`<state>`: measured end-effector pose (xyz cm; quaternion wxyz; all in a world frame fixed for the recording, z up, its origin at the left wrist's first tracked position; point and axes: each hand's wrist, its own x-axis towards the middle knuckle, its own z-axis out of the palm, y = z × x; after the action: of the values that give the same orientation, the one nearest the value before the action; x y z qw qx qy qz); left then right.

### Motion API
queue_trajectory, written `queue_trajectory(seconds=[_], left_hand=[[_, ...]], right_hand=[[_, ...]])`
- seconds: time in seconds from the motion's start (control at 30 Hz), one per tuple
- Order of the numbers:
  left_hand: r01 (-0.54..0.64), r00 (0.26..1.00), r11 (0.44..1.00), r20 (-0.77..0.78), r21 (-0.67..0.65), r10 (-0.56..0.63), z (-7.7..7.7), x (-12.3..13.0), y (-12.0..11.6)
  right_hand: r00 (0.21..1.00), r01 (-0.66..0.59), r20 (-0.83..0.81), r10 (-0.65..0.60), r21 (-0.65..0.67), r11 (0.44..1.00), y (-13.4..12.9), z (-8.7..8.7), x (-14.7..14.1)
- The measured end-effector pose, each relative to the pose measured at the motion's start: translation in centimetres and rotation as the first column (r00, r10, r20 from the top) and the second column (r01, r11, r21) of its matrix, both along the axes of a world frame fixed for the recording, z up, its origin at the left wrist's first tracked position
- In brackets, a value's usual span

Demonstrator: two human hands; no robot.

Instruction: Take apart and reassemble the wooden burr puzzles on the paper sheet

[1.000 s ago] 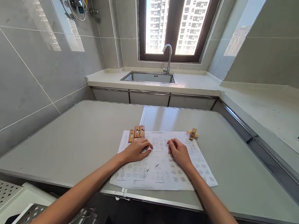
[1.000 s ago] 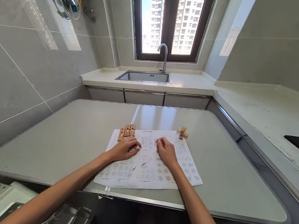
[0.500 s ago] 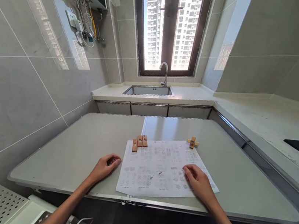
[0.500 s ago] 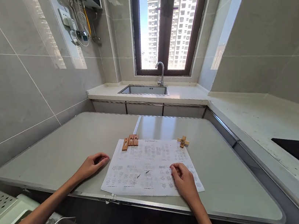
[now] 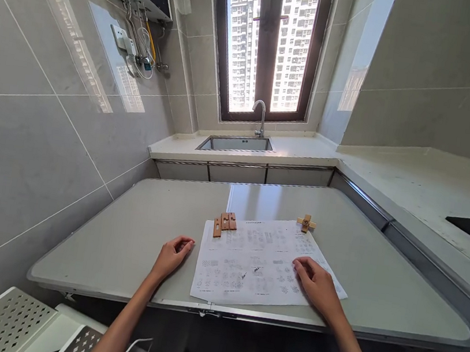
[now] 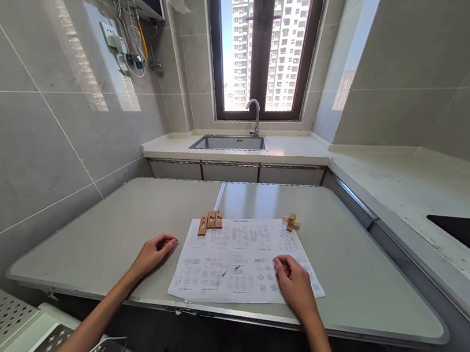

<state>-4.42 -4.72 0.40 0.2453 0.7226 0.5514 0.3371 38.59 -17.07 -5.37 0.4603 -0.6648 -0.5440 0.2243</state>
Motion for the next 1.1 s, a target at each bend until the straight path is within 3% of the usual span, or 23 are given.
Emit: queue_trajectory(seconds=[0.23,1.1], left_hand=[[0.001,1.0,1.0,0.014,0.001,-0.001,0.5,0.3,-0.2],[-0.011,1.0,1.0,0.013,0.011,0.011,-0.6,0.1,0.8]], right_hand=[[1.0,-0.003,-0.01,0.003,0.005,1.0,-0.1,0.4,-0.1],[0.999,-0.021,-0.028,0.02,-0.011,1.0,-0.4,0.5,0.3]])
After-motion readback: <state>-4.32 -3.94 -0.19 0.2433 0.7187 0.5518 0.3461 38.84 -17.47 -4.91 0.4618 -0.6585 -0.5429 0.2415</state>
